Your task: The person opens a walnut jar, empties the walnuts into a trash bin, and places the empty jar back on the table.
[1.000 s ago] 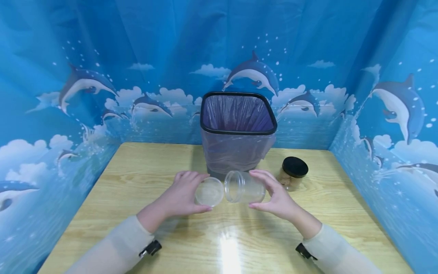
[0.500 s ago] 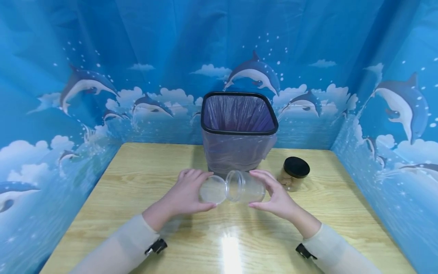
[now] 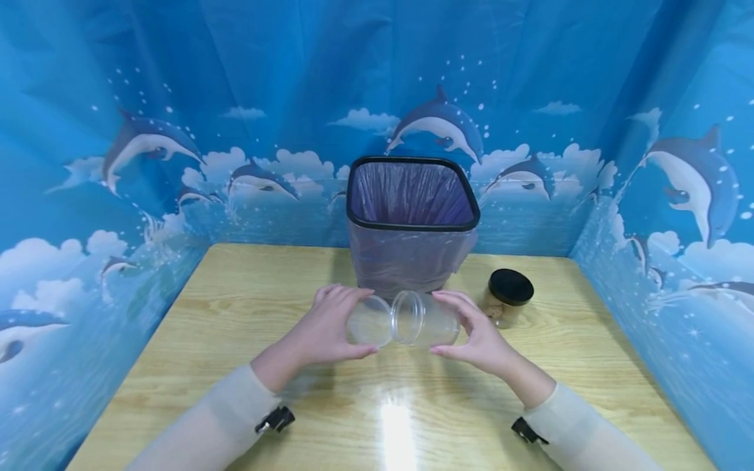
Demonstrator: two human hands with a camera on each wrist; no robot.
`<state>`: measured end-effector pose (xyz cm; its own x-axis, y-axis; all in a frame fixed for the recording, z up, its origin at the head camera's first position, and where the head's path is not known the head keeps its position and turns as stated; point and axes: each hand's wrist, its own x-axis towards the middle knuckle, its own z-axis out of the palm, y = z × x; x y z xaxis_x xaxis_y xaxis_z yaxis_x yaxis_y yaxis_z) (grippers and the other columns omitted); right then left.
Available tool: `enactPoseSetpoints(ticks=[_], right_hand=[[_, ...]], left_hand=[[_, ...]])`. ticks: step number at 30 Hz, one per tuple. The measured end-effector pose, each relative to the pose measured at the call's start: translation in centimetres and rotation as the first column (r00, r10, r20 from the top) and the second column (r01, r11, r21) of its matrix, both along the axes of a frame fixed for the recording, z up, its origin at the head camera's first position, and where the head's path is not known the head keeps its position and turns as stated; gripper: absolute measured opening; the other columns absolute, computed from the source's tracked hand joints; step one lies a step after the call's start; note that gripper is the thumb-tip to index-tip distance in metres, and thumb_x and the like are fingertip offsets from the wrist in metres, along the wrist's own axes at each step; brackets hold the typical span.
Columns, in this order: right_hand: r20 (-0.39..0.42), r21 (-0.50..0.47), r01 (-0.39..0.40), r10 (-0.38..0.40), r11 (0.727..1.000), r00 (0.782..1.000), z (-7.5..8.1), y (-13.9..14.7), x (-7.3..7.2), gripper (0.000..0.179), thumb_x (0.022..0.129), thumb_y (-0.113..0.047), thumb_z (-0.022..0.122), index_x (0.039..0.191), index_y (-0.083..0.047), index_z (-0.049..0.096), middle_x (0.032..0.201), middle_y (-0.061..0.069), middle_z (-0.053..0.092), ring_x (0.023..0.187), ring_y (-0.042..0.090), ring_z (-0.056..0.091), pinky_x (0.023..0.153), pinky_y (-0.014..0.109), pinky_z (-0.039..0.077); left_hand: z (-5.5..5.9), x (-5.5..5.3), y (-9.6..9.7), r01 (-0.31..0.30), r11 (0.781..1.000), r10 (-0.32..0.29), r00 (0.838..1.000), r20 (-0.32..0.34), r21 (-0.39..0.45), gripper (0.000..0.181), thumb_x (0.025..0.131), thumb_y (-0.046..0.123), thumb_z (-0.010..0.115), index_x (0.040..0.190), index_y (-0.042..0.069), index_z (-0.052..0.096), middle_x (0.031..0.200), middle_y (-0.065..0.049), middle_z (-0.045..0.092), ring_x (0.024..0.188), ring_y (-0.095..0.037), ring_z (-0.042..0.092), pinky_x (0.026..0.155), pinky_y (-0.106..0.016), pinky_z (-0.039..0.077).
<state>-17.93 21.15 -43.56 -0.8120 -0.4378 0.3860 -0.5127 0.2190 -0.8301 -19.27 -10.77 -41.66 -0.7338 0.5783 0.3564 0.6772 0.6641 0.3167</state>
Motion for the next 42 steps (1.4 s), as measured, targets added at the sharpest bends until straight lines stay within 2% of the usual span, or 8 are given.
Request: enactPoseSetpoints(ticks=[10,21,26,30,42], right_hand=[[-0.019,-0.006,-0.017,0.017,1.000,1.000,-0.1,-0.1,-0.1,0.089,0.068,0.002,0.090,0.146,-0.006,0.048,0.146,0.011,0.043,0.135,0.013,0.041,0.111,0.022,0.034],[-0.036,-0.007,-0.027,0.027,1.000,0.999,-0.1,-0.3,-0.1,0.088,0.069,0.002,0.090,0.146,-0.005,0.047,0.147,0.012,0.042,0.136,0.014,0.040,0.112,0.026,0.034],[-0.032,-0.002,-0.021,0.021,1.000,0.999,0.2,-0.4,0.0,0.088,0.069,0.002,0.090,0.146,-0.002,0.047,0.147,0.012,0.043,0.135,0.013,0.041,0.111,0.025,0.035],[-0.024,0.001,-0.011,0.011,1.000,1.000,0.4,-0.5,0.1,0.089,0.068,0.002,0.090,0.146,-0.006,0.048,0.146,0.011,0.043,0.135,0.012,0.040,0.110,0.023,0.034],[-0.023,-0.011,-0.016,0.015,1.000,1.000,0.5,-0.6,0.0,0.090,0.067,0.004,0.090,0.146,-0.005,0.048,0.147,0.012,0.043,0.135,0.012,0.042,0.110,0.022,0.035]], left_hand=[[0.6,-0.1,0.5,0.031,0.997,-0.031,1.000,-0.004,0.064,0.097,0.071,0.057,0.082,0.146,0.008,0.046,0.143,-0.005,0.055,0.131,-0.024,0.050,0.116,-0.053,0.021],[0.8,-0.3,1.3,0.062,0.987,-0.058,0.998,-0.030,0.146,0.093,0.071,0.055,0.084,0.144,0.010,0.048,0.137,-0.002,0.058,0.120,-0.023,0.053,0.113,-0.054,0.026],[0.7,-0.3,1.5,0.070,0.983,-0.063,0.997,-0.045,0.167,0.093,0.070,0.054,0.085,0.144,0.010,0.048,0.139,-0.003,0.057,0.123,-0.023,0.053,0.112,-0.054,0.027],[0.8,-0.3,1.8,0.077,0.980,-0.069,0.996,-0.052,0.186,0.094,0.069,0.054,0.085,0.143,0.009,0.049,0.138,-0.004,0.057,0.125,-0.023,0.052,0.112,-0.054,0.028],[1.1,-0.3,2.9,0.099,0.973,-0.091,0.995,-0.046,0.210,0.093,0.070,0.055,0.084,0.144,0.011,0.049,0.137,-0.003,0.057,0.126,-0.021,0.051,0.111,-0.049,0.029]])
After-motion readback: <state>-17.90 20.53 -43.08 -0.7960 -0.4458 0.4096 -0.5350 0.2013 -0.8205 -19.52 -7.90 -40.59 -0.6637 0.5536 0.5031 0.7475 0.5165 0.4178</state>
